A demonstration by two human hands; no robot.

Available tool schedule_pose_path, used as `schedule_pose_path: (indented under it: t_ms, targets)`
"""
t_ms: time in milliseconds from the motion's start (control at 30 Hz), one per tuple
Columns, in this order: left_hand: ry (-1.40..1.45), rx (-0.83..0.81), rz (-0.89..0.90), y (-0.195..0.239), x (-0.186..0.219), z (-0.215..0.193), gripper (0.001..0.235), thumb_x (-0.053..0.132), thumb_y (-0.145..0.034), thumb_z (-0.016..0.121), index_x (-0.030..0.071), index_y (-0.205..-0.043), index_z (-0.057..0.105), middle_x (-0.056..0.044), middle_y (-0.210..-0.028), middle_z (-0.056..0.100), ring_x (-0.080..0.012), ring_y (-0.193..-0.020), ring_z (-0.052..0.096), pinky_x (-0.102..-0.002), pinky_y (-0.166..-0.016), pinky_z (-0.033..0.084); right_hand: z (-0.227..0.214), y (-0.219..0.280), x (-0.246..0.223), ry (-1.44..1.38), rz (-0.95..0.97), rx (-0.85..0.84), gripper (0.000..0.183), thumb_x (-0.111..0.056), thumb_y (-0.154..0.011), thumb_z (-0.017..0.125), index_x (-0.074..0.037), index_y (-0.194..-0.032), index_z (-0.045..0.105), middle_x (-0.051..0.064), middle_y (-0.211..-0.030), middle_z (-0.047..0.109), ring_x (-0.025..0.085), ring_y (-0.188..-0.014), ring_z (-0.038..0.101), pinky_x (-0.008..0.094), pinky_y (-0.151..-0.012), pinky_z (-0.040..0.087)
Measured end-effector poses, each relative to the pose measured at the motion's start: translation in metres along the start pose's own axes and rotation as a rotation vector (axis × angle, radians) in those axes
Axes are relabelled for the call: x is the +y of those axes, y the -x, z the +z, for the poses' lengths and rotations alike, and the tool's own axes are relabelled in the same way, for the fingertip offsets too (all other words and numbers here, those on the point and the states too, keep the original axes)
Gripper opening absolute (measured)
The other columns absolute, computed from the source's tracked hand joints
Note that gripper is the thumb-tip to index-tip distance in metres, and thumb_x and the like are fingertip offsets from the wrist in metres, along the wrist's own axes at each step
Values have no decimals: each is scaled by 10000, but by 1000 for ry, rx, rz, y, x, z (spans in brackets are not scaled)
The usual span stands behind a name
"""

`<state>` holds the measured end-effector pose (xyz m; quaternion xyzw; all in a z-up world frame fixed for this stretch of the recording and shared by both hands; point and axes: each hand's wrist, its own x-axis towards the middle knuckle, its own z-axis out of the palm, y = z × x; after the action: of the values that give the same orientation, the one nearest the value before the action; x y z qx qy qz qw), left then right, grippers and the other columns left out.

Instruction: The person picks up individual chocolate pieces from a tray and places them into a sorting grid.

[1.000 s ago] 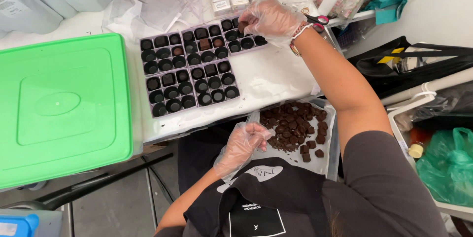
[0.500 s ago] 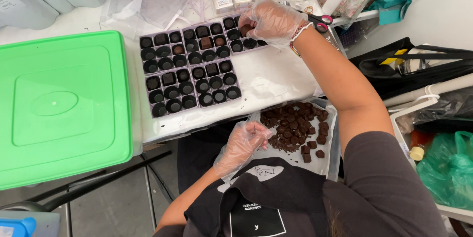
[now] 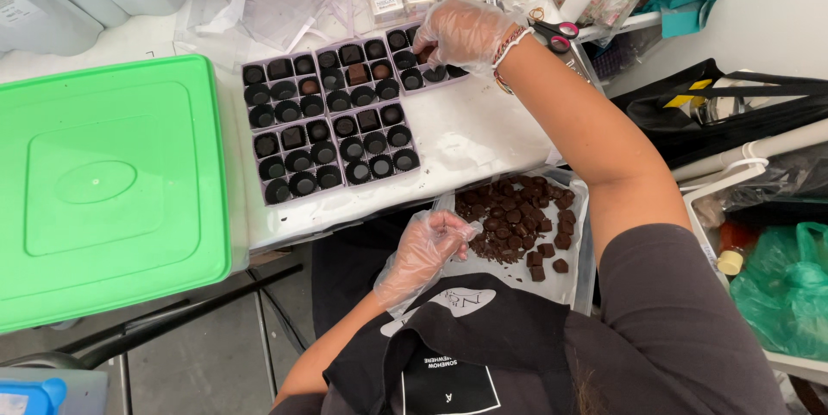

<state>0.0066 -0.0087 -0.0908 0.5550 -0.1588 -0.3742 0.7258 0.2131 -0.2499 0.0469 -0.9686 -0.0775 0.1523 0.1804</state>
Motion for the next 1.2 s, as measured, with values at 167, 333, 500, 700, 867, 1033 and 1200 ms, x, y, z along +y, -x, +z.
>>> schedule_pose_path:
  t_ms: [167, 333, 500, 700, 867, 1033, 1200]
  targets:
    - [38, -3, 8, 1, 2, 1, 103, 102, -923, 703, 26, -854, 694, -104, -824, 674, -156, -568, 644, -292, -569, 593, -11, 9, -10, -40, 72, 34, 334, -56, -939, 668, -140, -1262, 689, 82, -1349, 639, 248, -1214, 612, 378, -1071, 475]
    - [17, -11, 10, 2, 2, 2, 105, 99, -932, 672, 20, -866, 691, -113, -805, 673, -162, -566, 640, -304, -579, 602, -12, 22, -33, -143, 83, 125, 216, 0, -957, 602, -99, -1022, 783, 91, -1063, 744, 187, -943, 697, 283, -875, 601]
    - [-17, -15, 3, 2, 4, 4, 99, 81, -934, 658, 11, -872, 691, -117, -811, 682, -164, -566, 653, -299, -583, 610, -9, 7, -44, 19, 131, 15, 257, 74, -991, 562, -66, -1055, 768, 115, -1113, 743, 219, -937, 725, 264, -821, 675]
    - [-27, -7, 6, 6, 0, 3, 102, 99, -928, 669, 25, -858, 677, -100, -761, 662, -159, -552, 650, -306, -585, 602, -18, 19, -43, 12, 151, 8, 185, -8, -1008, 613, -54, -909, 762, 103, -1096, 763, 180, -969, 739, 201, -829, 656]
    - [144, -78, 69, 11, -7, -7, 338, 317, -953, 663, -9, -1042, 666, -86, -767, 681, -155, -652, 678, -285, -672, 632, -38, 95, -33, -15, -284, 343, 186, -55, -1046, 578, -43, -1135, 741, 126, -1099, 769, 210, -959, 750, 345, -875, 601]
    - [-19, -23, 92, 8, 9, -2, 370, 352, -1009, 560, 8, -1030, 694, -72, -720, 671, -159, -601, 664, -272, -609, 589, -22, 215, -27, -113, -209, 346, 44, -65, -967, 739, -35, -991, 761, 100, -880, 764, 174, -727, 721, 271, -696, 612]
    - [-37, 14, 66, 1, 12, 11, 424, 345, -1004, 545, -46, -1112, 670, -123, -775, 706, -190, -632, 682, -296, -659, 599, 58, 277, 44, -347, 383, 224, 160, -80, -900, 711, -97, -741, 717, -22, -883, 807, 66, -894, 763, 188, -674, 543]
